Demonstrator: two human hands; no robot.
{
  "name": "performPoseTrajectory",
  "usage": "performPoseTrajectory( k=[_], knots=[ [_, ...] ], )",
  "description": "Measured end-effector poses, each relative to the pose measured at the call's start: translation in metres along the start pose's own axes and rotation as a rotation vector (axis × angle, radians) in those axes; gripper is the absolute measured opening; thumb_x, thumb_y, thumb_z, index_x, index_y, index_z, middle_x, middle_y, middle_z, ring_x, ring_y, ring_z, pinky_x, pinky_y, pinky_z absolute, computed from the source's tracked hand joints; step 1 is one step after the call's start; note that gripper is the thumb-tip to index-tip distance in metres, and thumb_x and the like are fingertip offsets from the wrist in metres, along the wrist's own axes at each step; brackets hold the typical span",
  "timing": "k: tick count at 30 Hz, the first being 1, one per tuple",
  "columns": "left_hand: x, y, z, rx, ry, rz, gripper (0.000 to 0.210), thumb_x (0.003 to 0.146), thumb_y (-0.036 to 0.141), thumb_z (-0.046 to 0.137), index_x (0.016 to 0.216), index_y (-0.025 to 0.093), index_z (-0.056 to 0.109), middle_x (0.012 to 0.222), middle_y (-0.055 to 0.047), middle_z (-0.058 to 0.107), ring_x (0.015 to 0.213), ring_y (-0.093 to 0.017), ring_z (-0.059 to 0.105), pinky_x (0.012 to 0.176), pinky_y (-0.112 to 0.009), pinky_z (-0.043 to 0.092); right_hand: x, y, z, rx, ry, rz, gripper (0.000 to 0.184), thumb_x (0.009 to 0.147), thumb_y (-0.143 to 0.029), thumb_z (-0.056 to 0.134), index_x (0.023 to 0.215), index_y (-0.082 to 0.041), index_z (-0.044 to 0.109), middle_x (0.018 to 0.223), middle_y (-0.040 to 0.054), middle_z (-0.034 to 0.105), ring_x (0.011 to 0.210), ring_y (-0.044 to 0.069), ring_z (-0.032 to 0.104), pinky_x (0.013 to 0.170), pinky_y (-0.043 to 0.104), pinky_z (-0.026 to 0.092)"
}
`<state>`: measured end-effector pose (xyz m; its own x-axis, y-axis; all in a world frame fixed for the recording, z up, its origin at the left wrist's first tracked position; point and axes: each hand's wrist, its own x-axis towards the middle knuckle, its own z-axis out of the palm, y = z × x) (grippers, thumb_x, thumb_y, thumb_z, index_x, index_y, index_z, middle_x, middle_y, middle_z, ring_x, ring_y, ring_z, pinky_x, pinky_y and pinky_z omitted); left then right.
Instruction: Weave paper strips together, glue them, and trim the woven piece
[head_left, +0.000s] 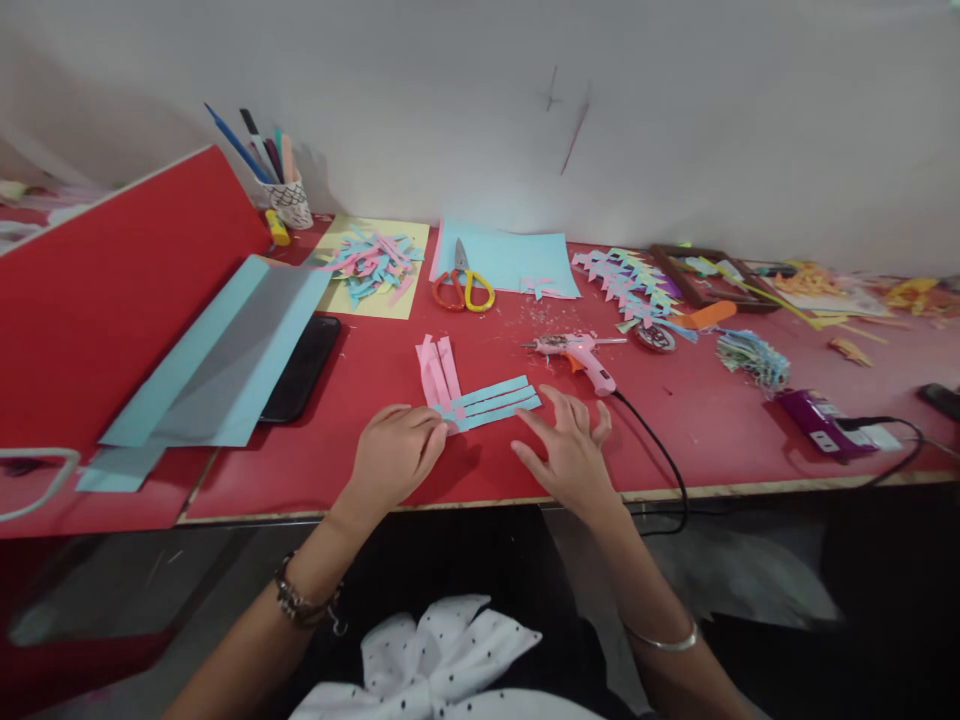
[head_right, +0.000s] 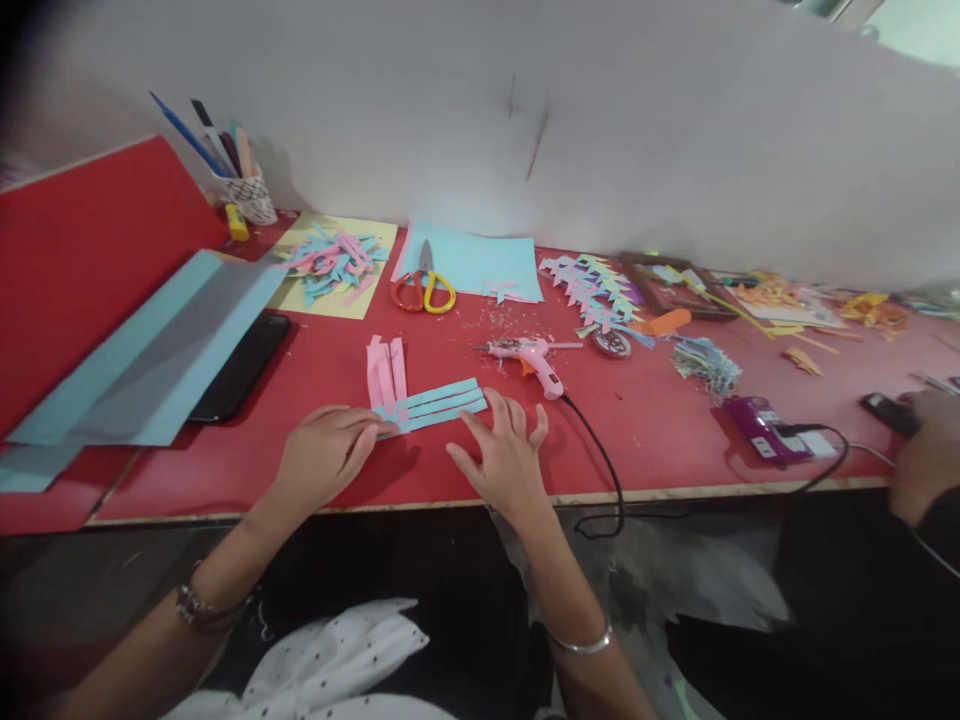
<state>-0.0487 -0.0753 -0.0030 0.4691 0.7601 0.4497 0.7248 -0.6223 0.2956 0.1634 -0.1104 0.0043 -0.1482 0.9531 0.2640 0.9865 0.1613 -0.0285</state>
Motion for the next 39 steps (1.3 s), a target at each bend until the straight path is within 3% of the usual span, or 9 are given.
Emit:
performPoseTrajectory(
  k=[6, 12, 17, 25, 30, 36, 39],
  knots=[
    [0.0, -0.011, -0.007, -0.008, 0.007, -0.212, 0.033, 0.087, 0.03, 0.031, 0.089, 0.017, 0.061, 0.09, -0.007, 0.066, 0.082, -0.019, 0.06, 0.072, -0.029, 0.045, 0.011, 0.001, -0.005, 0.029, 0.07, 0.059, 0.035, 0.084, -0.038, 0.037, 0.106, -0.021, 0.059, 0.119, 0.0121, 0.051, 0.11, 0.025, 0.045, 0.099, 0.053, 0.01],
    [0.004, -0.017, -0.006, 0.143, -0.154, -0.229, 0.038, 0.083, 0.039, 0.041, 0.109, 0.016, 0.053, 0.11, -0.013, 0.06, 0.102, -0.026, 0.054, 0.083, -0.04, 0.044, 0.045, -0.02, -0.013, 0.201, -0.214, -0.225, 0.053, 0.08, -0.041, 0.046, 0.129, -0.024, 0.036, 0.127, 0.0088, 0.048, 0.12, 0.025, 0.038, 0.102, 0.054, 0.007],
    [0.005, -0.013, -0.003, 0.152, -0.227, -0.2, 0.039, 0.081, 0.032, 0.045, 0.116, 0.015, 0.051, 0.12, -0.012, 0.055, 0.109, -0.026, 0.05, 0.09, -0.04, 0.041, 0.063, -0.031, -0.008, 0.296, -0.332, -0.344, 0.053, 0.078, -0.039, 0.05, 0.127, -0.022, 0.038, 0.127, 0.0085, 0.048, 0.119, 0.022, 0.041, 0.103, 0.048, 0.014],
    [0.006, -0.018, -0.004, 0.178, -0.306, -0.146, 0.045, 0.082, 0.034, 0.044, 0.124, 0.017, 0.044, 0.13, -0.01, 0.048, 0.119, -0.024, 0.042, 0.1, -0.044, 0.032, 0.062, -0.034, -0.004, 0.324, -0.321, -0.303, 0.055, 0.076, -0.039, 0.052, 0.126, -0.02, 0.039, 0.127, 0.0078, 0.048, 0.121, 0.021, 0.038, 0.104, 0.045, 0.013],
    [0.01, -0.019, -0.007, 0.183, -0.362, -0.135, 0.048, 0.083, 0.037, 0.043, 0.127, 0.017, 0.042, 0.133, -0.009, 0.044, 0.122, -0.025, 0.039, 0.099, -0.043, 0.033, 0.067, -0.032, -0.007, 0.361, -0.292, -0.188, 0.044, 0.083, -0.037, 0.043, 0.124, -0.02, 0.041, 0.121, 0.0086, 0.053, 0.114, 0.021, 0.045, 0.101, 0.049, 0.012],
    [0.012, -0.017, -0.008, 0.203, -0.346, -0.125, 0.046, 0.083, 0.036, 0.043, 0.124, 0.018, 0.045, 0.13, -0.01, 0.047, 0.119, -0.025, 0.042, 0.099, -0.044, 0.033, 0.077, -0.023, -0.01, 0.236, -0.296, -0.181, 0.019, 0.08, -0.02, 0.047, 0.093, -0.021, 0.061, 0.096, 0.0057, 0.063, 0.097, 0.023, 0.053, 0.089, 0.046, 0.022],
    [0.013, -0.017, -0.009, 0.201, -0.351, -0.114, 0.044, 0.081, 0.035, 0.047, 0.122, 0.018, 0.046, 0.13, -0.01, 0.047, 0.118, -0.026, 0.043, 0.1, -0.046, 0.031, 0.079, -0.02, -0.01, 0.223, -0.262, -0.154, 0.012, 0.078, -0.019, 0.05, 0.078, -0.02, 0.062, 0.086, 0.0038, 0.064, 0.09, 0.021, 0.054, 0.085, 0.043, 0.022]
  ],
)
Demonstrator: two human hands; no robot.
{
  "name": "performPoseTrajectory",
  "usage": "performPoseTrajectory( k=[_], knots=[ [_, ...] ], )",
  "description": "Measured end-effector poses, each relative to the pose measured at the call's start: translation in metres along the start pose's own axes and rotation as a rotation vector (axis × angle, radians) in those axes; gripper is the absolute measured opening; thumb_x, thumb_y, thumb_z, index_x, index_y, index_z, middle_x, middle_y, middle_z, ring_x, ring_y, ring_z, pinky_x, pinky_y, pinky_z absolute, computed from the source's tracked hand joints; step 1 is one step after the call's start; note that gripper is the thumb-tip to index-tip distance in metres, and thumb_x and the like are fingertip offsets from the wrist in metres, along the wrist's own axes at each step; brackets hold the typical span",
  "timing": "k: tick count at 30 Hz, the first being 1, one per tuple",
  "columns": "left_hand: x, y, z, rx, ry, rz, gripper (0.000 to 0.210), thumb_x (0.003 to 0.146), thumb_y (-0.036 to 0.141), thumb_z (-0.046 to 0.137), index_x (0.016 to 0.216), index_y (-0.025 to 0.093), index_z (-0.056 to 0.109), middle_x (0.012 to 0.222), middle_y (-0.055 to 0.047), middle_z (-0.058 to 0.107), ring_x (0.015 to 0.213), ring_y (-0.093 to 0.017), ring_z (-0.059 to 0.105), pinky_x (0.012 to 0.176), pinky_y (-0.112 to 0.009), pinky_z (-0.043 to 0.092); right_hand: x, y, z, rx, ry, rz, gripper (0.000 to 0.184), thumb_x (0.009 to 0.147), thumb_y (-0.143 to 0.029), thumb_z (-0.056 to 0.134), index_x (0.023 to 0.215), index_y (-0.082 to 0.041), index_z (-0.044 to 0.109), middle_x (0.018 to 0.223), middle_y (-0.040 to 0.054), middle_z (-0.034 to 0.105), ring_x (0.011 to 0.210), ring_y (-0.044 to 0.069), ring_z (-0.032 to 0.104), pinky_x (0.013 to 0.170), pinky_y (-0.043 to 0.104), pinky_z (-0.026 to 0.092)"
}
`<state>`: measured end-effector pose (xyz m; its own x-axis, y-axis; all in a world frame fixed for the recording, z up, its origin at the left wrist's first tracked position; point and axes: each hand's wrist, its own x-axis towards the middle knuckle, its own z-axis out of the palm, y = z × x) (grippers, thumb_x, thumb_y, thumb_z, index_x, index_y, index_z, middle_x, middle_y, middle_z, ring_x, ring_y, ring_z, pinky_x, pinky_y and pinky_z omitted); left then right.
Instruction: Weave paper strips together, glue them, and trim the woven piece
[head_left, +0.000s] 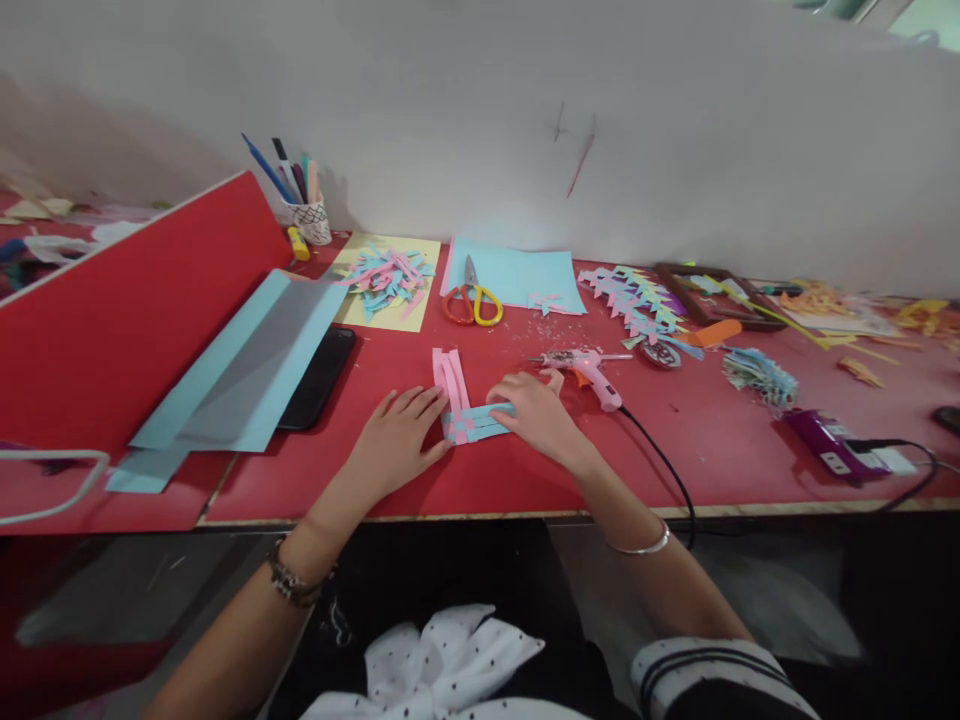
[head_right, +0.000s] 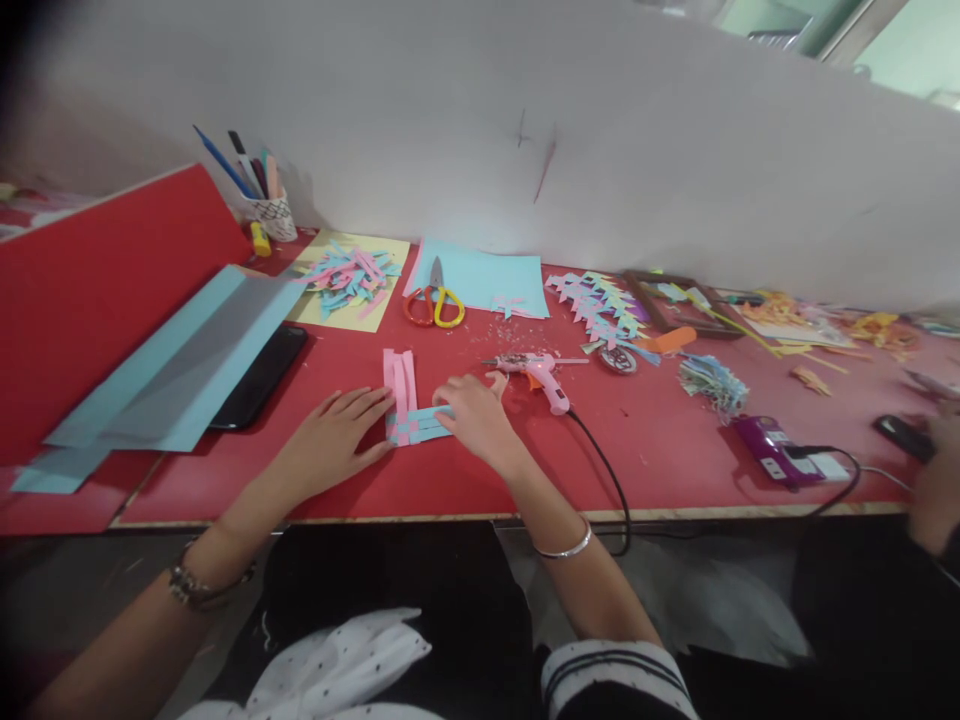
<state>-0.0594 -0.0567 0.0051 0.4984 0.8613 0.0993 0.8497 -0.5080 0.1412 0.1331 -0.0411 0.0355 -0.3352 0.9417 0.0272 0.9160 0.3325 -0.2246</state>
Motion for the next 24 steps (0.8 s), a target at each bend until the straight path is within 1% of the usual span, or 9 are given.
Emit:
performPoseTrajectory(
  k=[2, 5, 9, 12, 14, 17, 19, 21, 24],
  knots=[
    [0.001, 0.0, -0.002, -0.006, -0.004, -0.012, 0.044, 0.079, 0.034, 0.05, 0.119, 0.018, 0.048, 0.128, -0.011, 0.049, 0.116, -0.027, 0.045, 0.097, -0.044, 0.034, 0.001, 0.002, -0.001, 0.001, 0.008, 0.025, 0.011, 0.078, -0.02, 0.052, 0.074, -0.019, 0.062, 0.083, 0.0031, 0.064, 0.087, 0.02, 0.054, 0.084, 0.042, 0.021],
    [0.005, 0.002, -0.008, -0.022, -0.013, -0.034, 0.045, 0.075, 0.03, 0.054, 0.117, 0.016, 0.048, 0.123, -0.013, 0.051, 0.113, -0.028, 0.046, 0.09, -0.04, 0.041, 0.002, 0.003, -0.004, 0.022, -0.037, 0.04, 0.008, 0.077, -0.021, 0.054, 0.075, -0.018, 0.061, 0.08, 0.0027, 0.065, 0.084, 0.02, 0.055, 0.083, 0.041, 0.021],
    [0.013, 0.009, -0.015, -0.035, 0.0, 0.081, 0.048, 0.071, 0.014, 0.051, 0.118, 0.019, 0.044, 0.119, -0.01, 0.05, 0.108, -0.025, 0.047, 0.085, -0.036, 0.043, 0.002, 0.006, -0.012, 0.11, -0.078, -0.043, 0.01, 0.076, -0.021, 0.054, 0.083, -0.019, 0.061, 0.086, 0.0022, 0.067, 0.084, 0.019, 0.056, 0.077, 0.035, 0.023],
    [0.02, 0.014, -0.014, -0.048, -0.065, 0.14, 0.042, 0.071, 0.007, 0.044, 0.111, 0.017, 0.05, 0.107, -0.01, 0.054, 0.098, -0.022, 0.052, 0.08, -0.034, 0.045, -0.001, 0.01, -0.018, 0.12, -0.077, -0.054, 0.01, 0.076, -0.018, 0.053, 0.083, -0.019, 0.06, 0.085, 0.0016, 0.067, 0.082, 0.018, 0.057, 0.075, 0.034, 0.024],
    [0.023, 0.015, -0.012, -0.049, -0.108, 0.142, 0.038, 0.073, 0.008, 0.044, 0.108, 0.016, 0.052, 0.1, -0.009, 0.056, 0.094, -0.021, 0.054, 0.078, -0.033, 0.045, -0.003, 0.013, -0.018, 0.109, -0.048, -0.047, 0.01, 0.077, -0.017, 0.052, 0.081, -0.019, 0.06, 0.082, 0.0016, 0.066, 0.08, 0.018, 0.057, 0.077, 0.034, 0.024],
    [0.022, 0.014, -0.01, -0.048, -0.116, 0.13, 0.037, 0.074, 0.01, 0.045, 0.109, 0.017, 0.053, 0.1, -0.008, 0.057, 0.094, -0.021, 0.054, 0.079, -0.031, 0.045, -0.005, 0.018, -0.012, 0.068, 0.022, -0.063, 0.013, 0.08, -0.019, 0.048, 0.081, -0.019, 0.061, 0.083, 0.0037, 0.066, 0.083, 0.019, 0.056, 0.081, 0.037, 0.025],
    [0.019, 0.014, -0.01, -0.036, -0.109, 0.123, 0.034, 0.075, 0.011, 0.045, 0.107, 0.017, 0.054, 0.101, -0.008, 0.057, 0.094, -0.021, 0.054, 0.078, -0.031, 0.045, -0.006, 0.02, -0.008, 0.018, 0.079, -0.077, 0.015, 0.082, -0.022, 0.047, 0.082, -0.019, 0.062, 0.087, 0.0051, 0.064, 0.087, 0.02, 0.055, 0.086, 0.041, 0.021],
    [0.016, 0.014, -0.011, -0.024, -0.098, 0.129, 0.03, 0.077, 0.013, 0.045, 0.105, 0.017, 0.056, 0.1, -0.008, 0.058, 0.094, -0.021, 0.054, 0.078, -0.031, 0.044, -0.008, 0.021, -0.008, -0.009, 0.133, -0.083, 0.016, 0.082, -0.026, 0.048, 0.079, -0.02, 0.062, 0.092, 0.0053, 0.062, 0.09, 0.02, 0.054, 0.091, 0.046, 0.015],
    [0.014, 0.014, -0.015, -0.045, -0.074, 0.139, 0.021, 0.081, 0.023, 0.046, 0.097, 0.017, 0.059, 0.092, -0.007, 0.06, 0.09, -0.021, 0.056, 0.075, -0.032, 0.044, -0.01, 0.02, -0.013, 0.071, 0.149, -0.079, 0.016, 0.08, -0.029, 0.051, 0.071, -0.02, 0.061, 0.097, 0.0047, 0.059, 0.092, 0.02, 0.053, 0.095, 0.047, 0.011]
  ],
)
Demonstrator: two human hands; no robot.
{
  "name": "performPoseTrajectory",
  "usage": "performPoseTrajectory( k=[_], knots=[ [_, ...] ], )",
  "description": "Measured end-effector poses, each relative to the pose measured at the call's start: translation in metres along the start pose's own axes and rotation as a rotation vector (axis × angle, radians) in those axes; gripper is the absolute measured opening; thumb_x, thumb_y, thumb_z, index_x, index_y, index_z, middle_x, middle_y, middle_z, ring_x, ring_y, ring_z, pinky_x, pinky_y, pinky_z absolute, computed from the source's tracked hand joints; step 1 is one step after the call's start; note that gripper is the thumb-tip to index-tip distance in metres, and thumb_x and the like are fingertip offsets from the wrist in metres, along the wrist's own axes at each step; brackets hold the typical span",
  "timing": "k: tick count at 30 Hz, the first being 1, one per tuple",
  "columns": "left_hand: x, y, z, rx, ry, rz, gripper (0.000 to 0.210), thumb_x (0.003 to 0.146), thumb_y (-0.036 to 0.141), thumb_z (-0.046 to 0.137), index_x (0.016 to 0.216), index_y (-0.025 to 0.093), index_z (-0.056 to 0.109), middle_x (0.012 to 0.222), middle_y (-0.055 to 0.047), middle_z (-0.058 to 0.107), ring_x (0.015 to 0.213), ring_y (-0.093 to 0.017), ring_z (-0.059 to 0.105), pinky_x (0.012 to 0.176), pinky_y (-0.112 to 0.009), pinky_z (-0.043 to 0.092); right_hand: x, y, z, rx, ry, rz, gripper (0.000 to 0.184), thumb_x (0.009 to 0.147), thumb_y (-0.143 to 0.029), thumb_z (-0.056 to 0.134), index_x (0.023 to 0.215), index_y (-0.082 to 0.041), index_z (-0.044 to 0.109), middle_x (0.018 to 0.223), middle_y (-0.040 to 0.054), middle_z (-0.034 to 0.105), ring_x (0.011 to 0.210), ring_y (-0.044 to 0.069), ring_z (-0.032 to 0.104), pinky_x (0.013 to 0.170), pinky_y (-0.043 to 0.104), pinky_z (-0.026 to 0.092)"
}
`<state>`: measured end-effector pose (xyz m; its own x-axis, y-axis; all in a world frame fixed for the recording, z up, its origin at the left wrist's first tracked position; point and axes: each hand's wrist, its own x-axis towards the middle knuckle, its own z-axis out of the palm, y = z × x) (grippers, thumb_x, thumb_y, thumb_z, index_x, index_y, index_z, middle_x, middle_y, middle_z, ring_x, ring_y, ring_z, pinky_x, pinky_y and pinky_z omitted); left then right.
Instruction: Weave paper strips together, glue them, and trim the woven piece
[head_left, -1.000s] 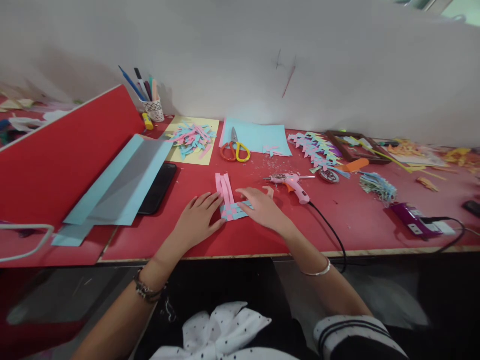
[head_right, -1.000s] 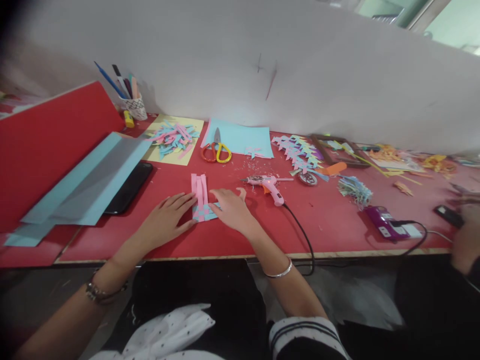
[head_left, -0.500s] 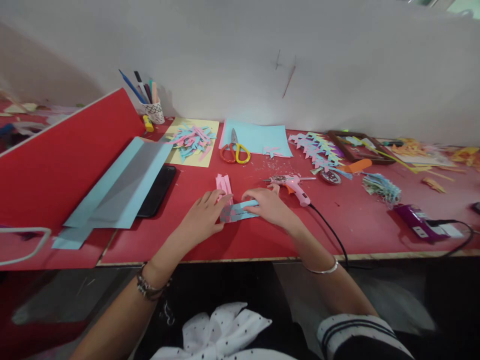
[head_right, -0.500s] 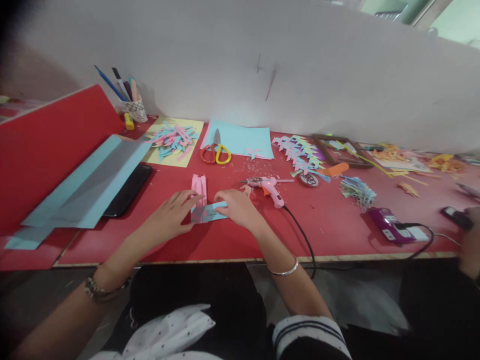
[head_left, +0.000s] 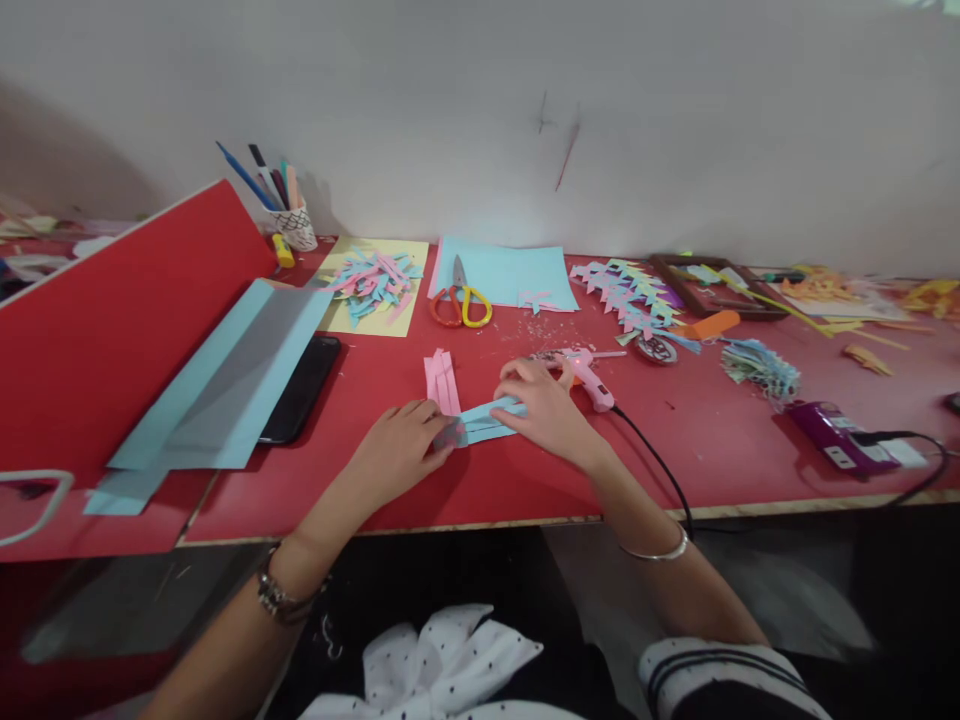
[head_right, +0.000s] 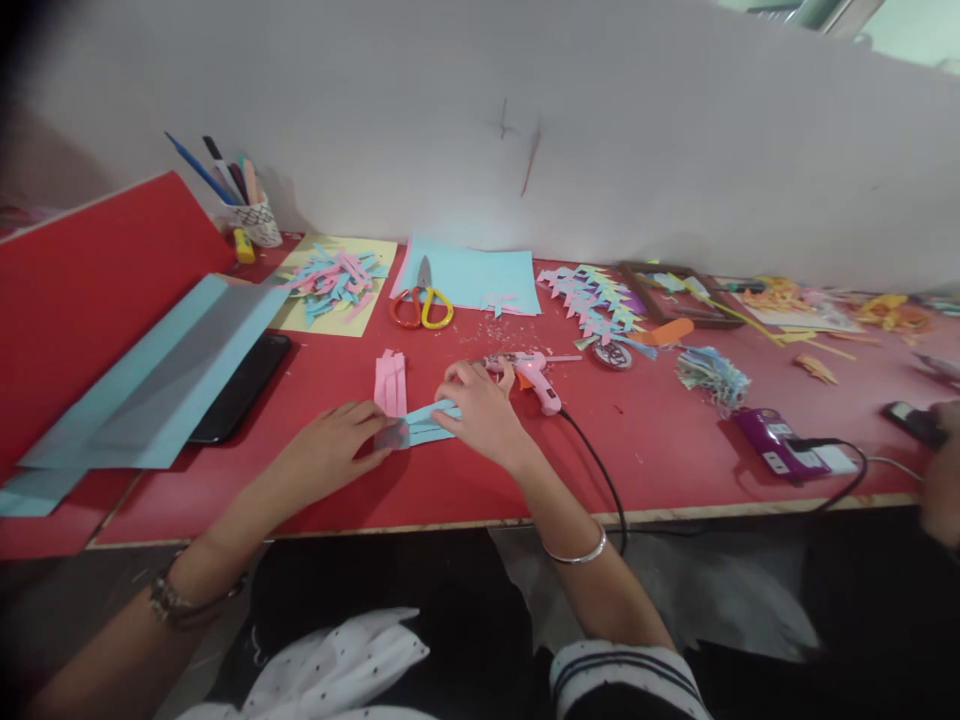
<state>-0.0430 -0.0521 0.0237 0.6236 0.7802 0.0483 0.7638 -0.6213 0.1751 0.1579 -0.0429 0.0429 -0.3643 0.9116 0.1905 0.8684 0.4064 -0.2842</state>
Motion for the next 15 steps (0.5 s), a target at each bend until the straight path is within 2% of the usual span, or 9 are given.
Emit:
performPoseTrajectory(
  k=[4, 6, 9, 12, 14, 15],
  knots=[
    [0.009, 0.005, -0.003, -0.079, 0.109, -0.065, 0.027, 0.077, 0.039, 0.055, 0.089, 0.015, 0.059, 0.082, -0.007, 0.062, 0.078, -0.021, 0.059, 0.067, -0.029, 0.045, 0.01, -0.013, -0.008, 0.215, -0.063, -0.02, 0.013, 0.078, -0.03, 0.054, 0.071, -0.019, 0.059, 0.089, 0.0023, 0.061, 0.089, 0.018, 0.054, 0.094, 0.046, 0.013],
    [0.017, 0.008, -0.003, -0.107, 0.15, -0.133, 0.034, 0.076, 0.039, 0.056, 0.098, 0.013, 0.055, 0.081, -0.007, 0.063, 0.074, -0.02, 0.06, 0.061, -0.027, 0.044, 0.017, -0.023, -0.009, 0.275, -0.095, -0.065, 0.014, 0.078, -0.03, 0.054, 0.07, -0.018, 0.058, 0.083, 0.001, 0.063, 0.085, 0.017, 0.055, 0.093, 0.045, 0.016],
    [0.024, 0.012, 0.0, -0.106, 0.096, -0.239, 0.025, 0.082, 0.031, 0.046, 0.097, 0.012, 0.055, 0.073, -0.006, 0.063, 0.064, -0.02, 0.06, 0.052, -0.026, 0.041, 0.023, -0.028, -0.01, 0.35, -0.105, -0.107, 0.014, 0.078, -0.029, 0.051, 0.074, -0.018, 0.057, 0.08, -0.0008, 0.064, 0.078, 0.014, 0.056, 0.09, 0.04, 0.022],
    [0.023, 0.009, 0.004, -0.116, 0.051, -0.266, 0.026, 0.085, 0.022, 0.035, 0.08, 0.015, 0.06, 0.074, -0.007, 0.064, 0.066, -0.018, 0.061, 0.055, -0.025, 0.042, 0.016, -0.012, -0.014, 0.349, 0.031, -0.039, 0.017, 0.081, -0.032, 0.047, 0.087, -0.018, 0.056, 0.082, 0.0012, 0.064, 0.073, 0.013, 0.056, 0.082, 0.033, 0.032],
    [0.02, 0.005, 0.007, -0.154, 0.08, -0.245, 0.034, 0.086, 0.02, 0.029, 0.074, 0.015, 0.061, 0.078, -0.008, 0.064, 0.071, -0.018, 0.061, 0.06, -0.025, 0.043, 0.004, 0.007, -0.017, 0.193, 0.177, 0.128, 0.02, 0.082, -0.03, 0.044, 0.09, -0.016, 0.056, 0.084, 0.0055, 0.063, 0.074, 0.015, 0.056, 0.074, 0.029, 0.037],
    [0.018, 0.003, 0.007, -0.178, 0.105, -0.237, 0.038, 0.087, 0.021, 0.026, 0.075, 0.016, 0.062, 0.079, -0.008, 0.064, 0.072, -0.017, 0.06, 0.062, -0.025, 0.044, -0.002, 0.017, -0.018, 0.054, 0.256, 0.255, 0.021, 0.081, -0.03, 0.045, 0.091, -0.015, 0.056, 0.087, 0.0084, 0.063, 0.079, 0.018, 0.056, 0.073, 0.03, 0.038]
  ],
)
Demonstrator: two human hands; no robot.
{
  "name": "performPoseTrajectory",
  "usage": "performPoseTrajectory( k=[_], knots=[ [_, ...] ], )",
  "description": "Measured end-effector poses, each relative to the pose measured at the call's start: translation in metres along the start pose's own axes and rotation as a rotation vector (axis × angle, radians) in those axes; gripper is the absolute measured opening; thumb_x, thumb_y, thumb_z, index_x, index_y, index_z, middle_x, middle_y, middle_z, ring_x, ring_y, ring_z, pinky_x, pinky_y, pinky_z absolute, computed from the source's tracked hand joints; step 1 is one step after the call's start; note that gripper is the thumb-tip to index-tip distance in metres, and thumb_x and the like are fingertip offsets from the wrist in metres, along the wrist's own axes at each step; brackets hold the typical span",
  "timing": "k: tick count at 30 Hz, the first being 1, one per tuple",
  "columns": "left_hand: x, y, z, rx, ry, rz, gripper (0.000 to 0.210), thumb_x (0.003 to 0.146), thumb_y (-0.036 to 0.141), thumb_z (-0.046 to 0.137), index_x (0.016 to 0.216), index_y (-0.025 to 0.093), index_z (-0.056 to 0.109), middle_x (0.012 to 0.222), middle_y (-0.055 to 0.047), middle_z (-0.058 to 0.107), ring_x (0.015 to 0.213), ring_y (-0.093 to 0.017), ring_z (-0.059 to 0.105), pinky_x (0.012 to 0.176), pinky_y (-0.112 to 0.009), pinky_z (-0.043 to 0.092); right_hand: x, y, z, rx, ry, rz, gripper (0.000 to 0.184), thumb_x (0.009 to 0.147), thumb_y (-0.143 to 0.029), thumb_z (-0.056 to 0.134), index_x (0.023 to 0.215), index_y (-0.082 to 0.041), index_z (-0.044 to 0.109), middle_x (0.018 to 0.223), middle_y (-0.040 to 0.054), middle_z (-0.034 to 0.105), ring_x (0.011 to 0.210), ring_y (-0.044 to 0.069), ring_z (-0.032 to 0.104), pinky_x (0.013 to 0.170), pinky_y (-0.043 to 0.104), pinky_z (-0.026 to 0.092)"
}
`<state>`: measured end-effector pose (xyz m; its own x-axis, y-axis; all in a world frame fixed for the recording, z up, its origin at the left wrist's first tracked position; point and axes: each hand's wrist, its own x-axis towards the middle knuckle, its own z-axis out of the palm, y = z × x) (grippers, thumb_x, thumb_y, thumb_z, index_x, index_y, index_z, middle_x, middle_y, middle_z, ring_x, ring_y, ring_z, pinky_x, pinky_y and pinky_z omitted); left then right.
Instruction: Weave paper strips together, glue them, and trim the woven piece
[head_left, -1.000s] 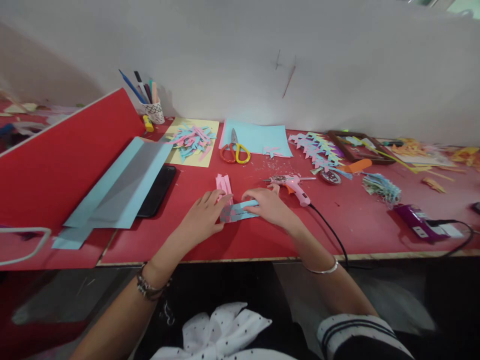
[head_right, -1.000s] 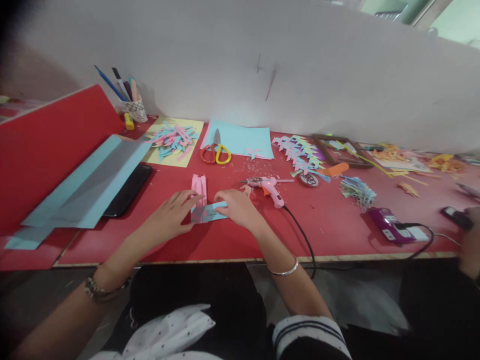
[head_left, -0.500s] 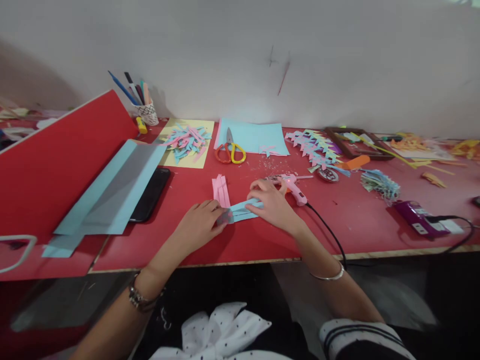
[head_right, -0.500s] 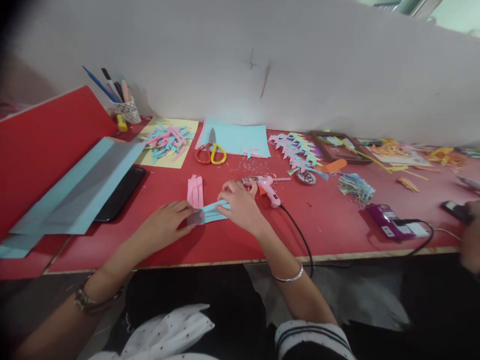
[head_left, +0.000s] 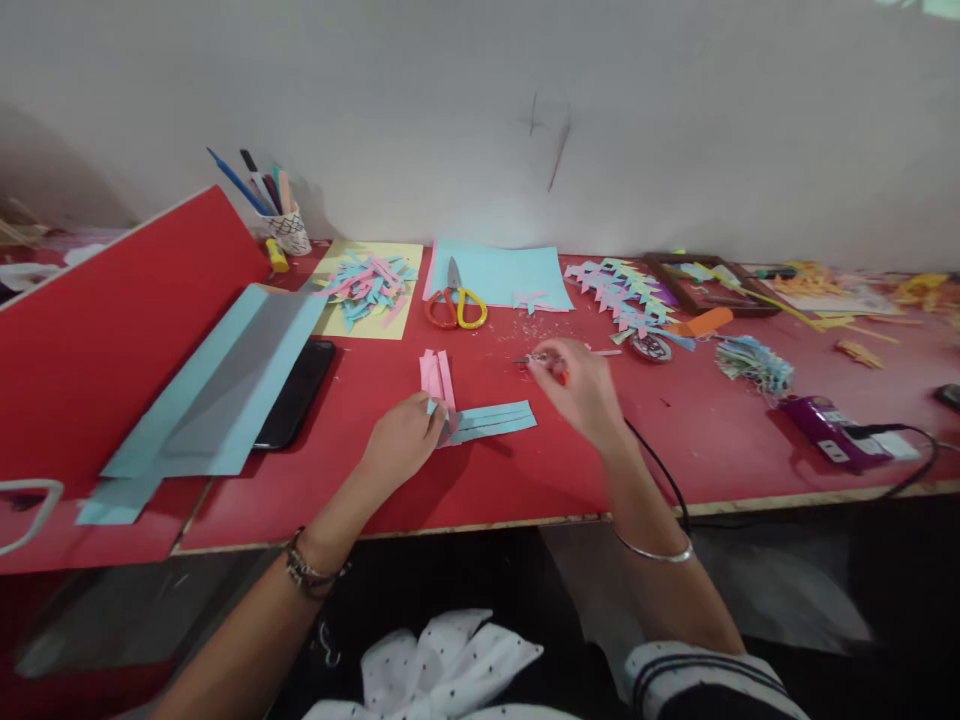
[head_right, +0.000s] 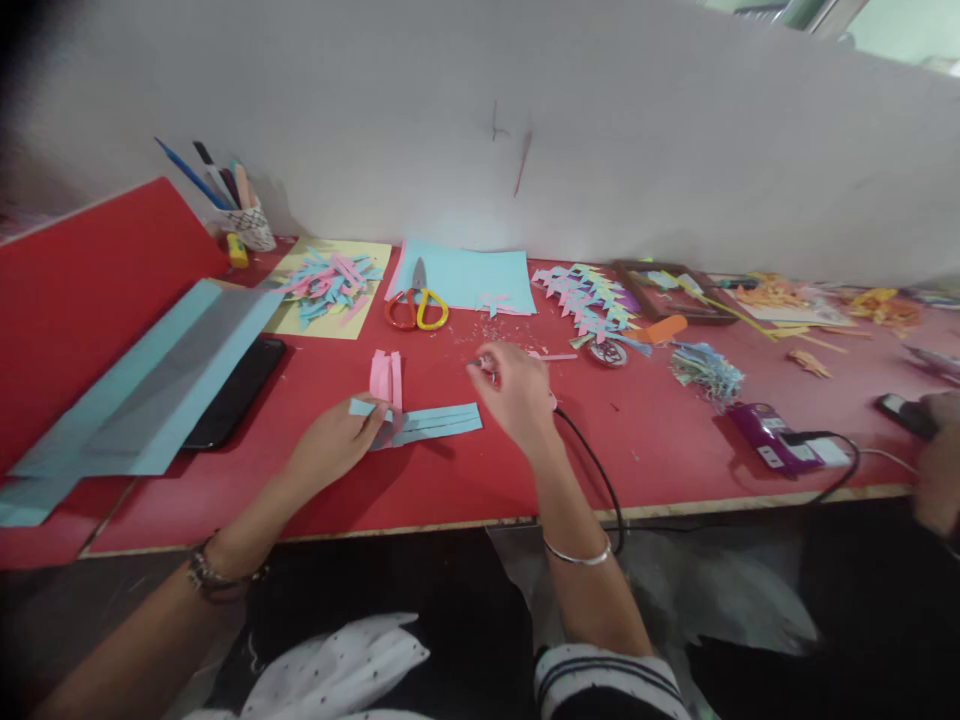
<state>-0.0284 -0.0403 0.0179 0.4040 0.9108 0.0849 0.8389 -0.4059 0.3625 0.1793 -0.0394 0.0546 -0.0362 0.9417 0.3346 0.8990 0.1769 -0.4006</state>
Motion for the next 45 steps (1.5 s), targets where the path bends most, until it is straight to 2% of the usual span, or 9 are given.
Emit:
performPoseTrajectory(
  k=[2, 4, 7, 11, 15, 18, 22, 27, 45],
  knots=[
    [-0.002, -0.005, -0.001, -0.071, 0.039, -0.005, 0.043, 0.088, 0.024, 0.022, 0.077, 0.016, 0.063, 0.079, -0.008, 0.064, 0.073, -0.017, 0.06, 0.064, -0.025, 0.044, -0.008, 0.019, -0.004, -0.324, 0.134, 0.247, 0.026, 0.079, -0.031, 0.049, 0.095, -0.012, 0.055, 0.096, 0.0155, 0.06, 0.092, 0.026, 0.053, 0.073, 0.035, 0.038],
    [-0.003, -0.007, -0.003, -0.157, 0.047, -0.04, 0.047, 0.089, 0.028, 0.02, 0.077, 0.016, 0.063, 0.075, -0.007, 0.065, 0.071, -0.017, 0.06, 0.065, -0.024, 0.044, -0.014, 0.031, -0.006, -0.509, 0.065, 0.403, 0.031, 0.079, -0.032, 0.049, 0.097, -0.008, 0.055, 0.097, 0.0201, 0.058, 0.096, 0.031, 0.052, 0.07, 0.037, 0.039],
    [-0.003, -0.009, -0.006, -0.246, 0.007, -0.084, 0.05, 0.088, 0.032, 0.018, 0.076, 0.017, 0.064, 0.071, -0.006, 0.066, 0.068, -0.017, 0.06, 0.065, -0.025, 0.044, -0.015, 0.04, -0.003, -0.55, -0.14, 0.492, 0.026, 0.083, -0.028, 0.042, 0.096, -0.009, 0.055, 0.096, 0.0183, 0.06, 0.091, 0.028, 0.056, 0.066, 0.033, 0.04],
    [-0.002, -0.009, -0.008, -0.227, -0.052, -0.153, 0.047, 0.086, 0.033, 0.022, 0.08, 0.015, 0.065, 0.074, -0.008, 0.067, 0.068, -0.019, 0.06, 0.061, -0.026, 0.042, -0.009, 0.045, -0.001, -0.458, -0.216, 0.465, 0.023, 0.085, -0.025, 0.038, 0.099, -0.013, 0.052, 0.097, 0.0142, 0.061, 0.09, 0.024, 0.058, 0.067, 0.029, 0.041],
    [-0.001, -0.012, -0.006, -0.174, -0.046, -0.206, 0.048, 0.085, 0.032, 0.023, 0.076, 0.012, 0.065, 0.071, -0.01, 0.067, 0.066, -0.021, 0.06, 0.058, -0.027, 0.04, -0.014, 0.045, 0.003, -0.375, -0.093, 0.439, 0.028, 0.084, -0.023, 0.034, 0.105, -0.011, 0.047, 0.092, 0.0149, 0.063, 0.083, 0.025, 0.061, 0.064, 0.031, 0.042],
    [0.0, -0.013, -0.005, -0.193, -0.021, -0.196, 0.049, 0.085, 0.031, 0.022, 0.074, 0.013, 0.066, 0.072, -0.01, 0.067, 0.067, -0.02, 0.061, 0.06, -0.027, 0.041, -0.028, 0.036, 0.013, -0.249, 0.034, 0.261, 0.036, 0.082, -0.03, 0.035, 0.111, -0.011, 0.044, 0.101, 0.0157, 0.062, 0.087, 0.026, 0.06, 0.066, 0.033, 0.044],
    [-0.001, -0.013, -0.006, -0.202, -0.008, -0.212, 0.048, 0.085, 0.029, 0.022, 0.074, 0.013, 0.067, 0.073, -0.01, 0.068, 0.068, -0.02, 0.061, 0.061, -0.027, 0.041, -0.045, 0.018, 0.032, -0.19, 0.035, 0.08, 0.048, 0.076, -0.046, 0.044, 0.112, -0.014, 0.047, 0.109, 0.0146, 0.059, 0.095, 0.025, 0.058, 0.069, 0.033, 0.047],
    [-0.002, -0.011, -0.008, -0.181, -0.022, -0.21, 0.048, 0.084, 0.027, 0.022, 0.074, 0.013, 0.066, 0.071, -0.01, 0.068, 0.065, -0.019, 0.061, 0.059, -0.026, 0.04, -0.05, 0.005, 0.042, -0.227, -0.018, 0.077, 0.044, 0.078, -0.045, 0.045, 0.111, -0.016, 0.051, 0.105, 0.0122, 0.06, 0.087, 0.023, 0.06, 0.063, 0.029, 0.048],
    [-0.002, -0.013, -0.006, -0.176, -0.02, -0.21, 0.046, 0.084, 0.028, 0.022, 0.077, 0.013, 0.065, 0.069, -0.009, 0.067, 0.064, -0.019, 0.061, 0.058, -0.026, 0.04, -0.047, 0.005, 0.036, -0.342, -0.048, 0.03, 0.036, 0.08, -0.028, 0.041, 0.112, -0.013, 0.051, 0.097, 0.0118, 0.062, 0.076, 0.02, 0.061, 0.054, 0.025, 0.045]
  ],
)
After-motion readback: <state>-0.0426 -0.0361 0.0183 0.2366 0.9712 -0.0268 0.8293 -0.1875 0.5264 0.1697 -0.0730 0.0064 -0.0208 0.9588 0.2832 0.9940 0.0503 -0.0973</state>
